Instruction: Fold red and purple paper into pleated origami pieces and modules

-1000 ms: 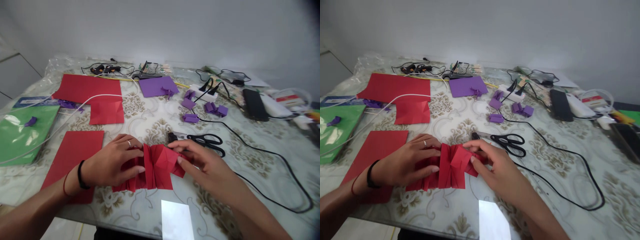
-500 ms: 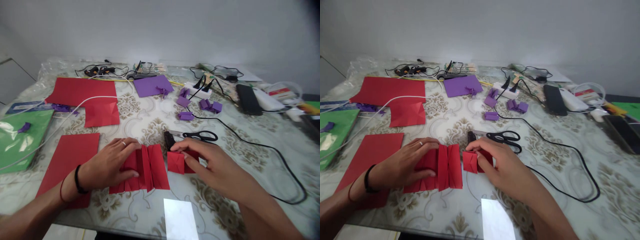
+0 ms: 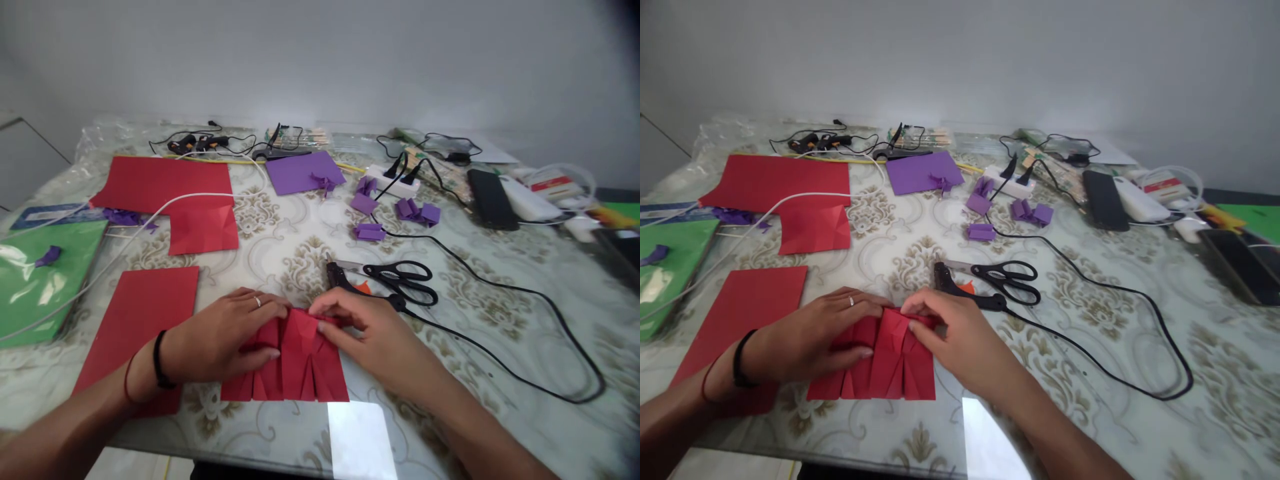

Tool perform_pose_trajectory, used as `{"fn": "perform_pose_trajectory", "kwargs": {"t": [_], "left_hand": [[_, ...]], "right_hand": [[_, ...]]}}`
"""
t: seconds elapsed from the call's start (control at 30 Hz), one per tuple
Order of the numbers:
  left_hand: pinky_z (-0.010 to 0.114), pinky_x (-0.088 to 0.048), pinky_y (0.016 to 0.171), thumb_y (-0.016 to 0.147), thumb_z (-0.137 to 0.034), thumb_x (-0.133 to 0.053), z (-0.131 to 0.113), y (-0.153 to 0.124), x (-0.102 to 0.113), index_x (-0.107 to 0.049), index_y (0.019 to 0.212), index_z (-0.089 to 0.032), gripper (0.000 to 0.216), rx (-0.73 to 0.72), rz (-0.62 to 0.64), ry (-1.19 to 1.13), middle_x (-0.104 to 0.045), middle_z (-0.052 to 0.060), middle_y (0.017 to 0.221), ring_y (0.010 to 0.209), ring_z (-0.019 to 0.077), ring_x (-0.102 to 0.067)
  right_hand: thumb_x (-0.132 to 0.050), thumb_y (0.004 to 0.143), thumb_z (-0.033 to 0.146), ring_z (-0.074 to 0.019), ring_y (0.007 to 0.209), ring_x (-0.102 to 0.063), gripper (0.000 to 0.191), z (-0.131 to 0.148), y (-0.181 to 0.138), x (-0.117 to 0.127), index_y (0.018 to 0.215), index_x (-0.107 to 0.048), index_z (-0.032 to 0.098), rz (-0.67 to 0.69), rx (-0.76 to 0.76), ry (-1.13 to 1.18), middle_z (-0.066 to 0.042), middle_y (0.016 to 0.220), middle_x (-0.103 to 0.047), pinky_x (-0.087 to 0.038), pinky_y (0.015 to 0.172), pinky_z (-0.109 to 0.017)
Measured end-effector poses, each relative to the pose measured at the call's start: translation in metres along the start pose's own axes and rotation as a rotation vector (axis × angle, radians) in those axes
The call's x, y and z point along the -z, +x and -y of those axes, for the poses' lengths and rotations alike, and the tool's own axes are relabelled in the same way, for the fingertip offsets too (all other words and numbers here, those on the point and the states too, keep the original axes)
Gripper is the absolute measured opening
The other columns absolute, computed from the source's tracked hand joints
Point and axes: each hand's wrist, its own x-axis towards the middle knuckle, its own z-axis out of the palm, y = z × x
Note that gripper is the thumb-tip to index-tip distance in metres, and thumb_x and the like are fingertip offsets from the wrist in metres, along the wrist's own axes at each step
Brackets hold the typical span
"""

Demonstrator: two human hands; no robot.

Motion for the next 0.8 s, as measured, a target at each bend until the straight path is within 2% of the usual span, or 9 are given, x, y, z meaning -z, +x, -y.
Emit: {"fn": "perform_pose_trajectory", "kwargs": {"t": [0.13, 0.3, 0.5, 0.6, 0.7, 0.8], "left_hand": [[0.043, -0.057, 0.101, 0.096, -0.02, -0.061, -0.004, 0.001, 0.002, -0.05, 0.138, -0.019, 0.043, 0.057, 0.018, -0.027, -0.073, 0.011, 0.121, 0.115, 0.0267, -0.07], [0.044, -0.057, 0.102, 0.098, -0.031, -0.065, -0.002, 0.0, 0.0, -0.038, 0.155, -0.024, 0.063, 0.035, -0.011, -0.009, -0.07, 0.011, 0.133, 0.117, 0.0266, -0.07], [0.044, -0.055, 0.108, 0.099, -0.036, -0.067, 0.004, -0.002, -0.005, -0.054, 0.145, -0.023, 0.05, 0.0, 0.004, 0.04, -0.064, 0.011, 0.143, 0.128, 0.026, -0.065], [0.044, -0.056, 0.105, 0.099, -0.035, -0.067, 0.004, -0.001, -0.005, -0.059, 0.14, -0.021, 0.043, 0.005, -0.004, 0.059, -0.065, 0.012, 0.143, 0.127, 0.0268, -0.065], [0.043, -0.056, 0.103, 0.101, -0.038, -0.065, 0.002, 0.001, -0.004, -0.061, 0.133, -0.02, 0.037, -0.011, -0.008, 0.083, -0.068, 0.011, 0.138, 0.121, 0.0258, -0.068], [0.043, -0.056, 0.102, 0.101, -0.04, -0.065, 0.0, 0.003, -0.006, -0.061, 0.129, -0.02, 0.035, -0.011, -0.019, 0.112, -0.07, 0.01, 0.134, 0.118, 0.0247, -0.069]], "right_hand": [[-0.059, 0.092, 0.008, -0.0153, 0.086, -0.07, 0.018, -0.009, 0.004, -0.007, 0.096, -0.068, 0.022, 0.0, 0.102, -0.157, 0.0, 0.095, -0.076, -0.052, 0.076, -0.026], [-0.057, 0.094, 0.003, -0.0164, 0.093, -0.069, 0.022, -0.017, 0.005, -0.01, 0.102, -0.069, 0.021, -0.028, 0.188, -0.172, -0.003, 0.102, -0.073, -0.053, 0.086, -0.03], [-0.063, 0.094, 0.005, -0.0221, 0.1, -0.065, 0.018, -0.021, 0.006, -0.013, 0.104, -0.07, 0.018, -0.094, 0.313, -0.283, -0.007, 0.103, -0.07, -0.054, 0.092, -0.037], [-0.068, 0.093, 0.006, -0.0219, 0.094, -0.064, 0.012, -0.019, 0.005, -0.011, 0.097, -0.07, 0.017, -0.127, 0.279, -0.339, -0.007, 0.098, -0.066, -0.054, 0.088, -0.037], [-0.066, 0.096, 0.01, -0.0177, 0.085, -0.065, 0.008, -0.016, 0.001, -0.005, 0.096, -0.069, 0.018, -0.021, 0.208, -0.297, -0.004, 0.097, -0.065, -0.055, 0.081, -0.033], [-0.073, 0.094, 0.014, -0.0186, 0.097, -0.069, 0.015, -0.012, -0.003, 0.001, 0.107, -0.07, 0.02, 0.105, 0.168, -0.274, -0.005, 0.112, -0.067, -0.056, 0.09, -0.034]]}}
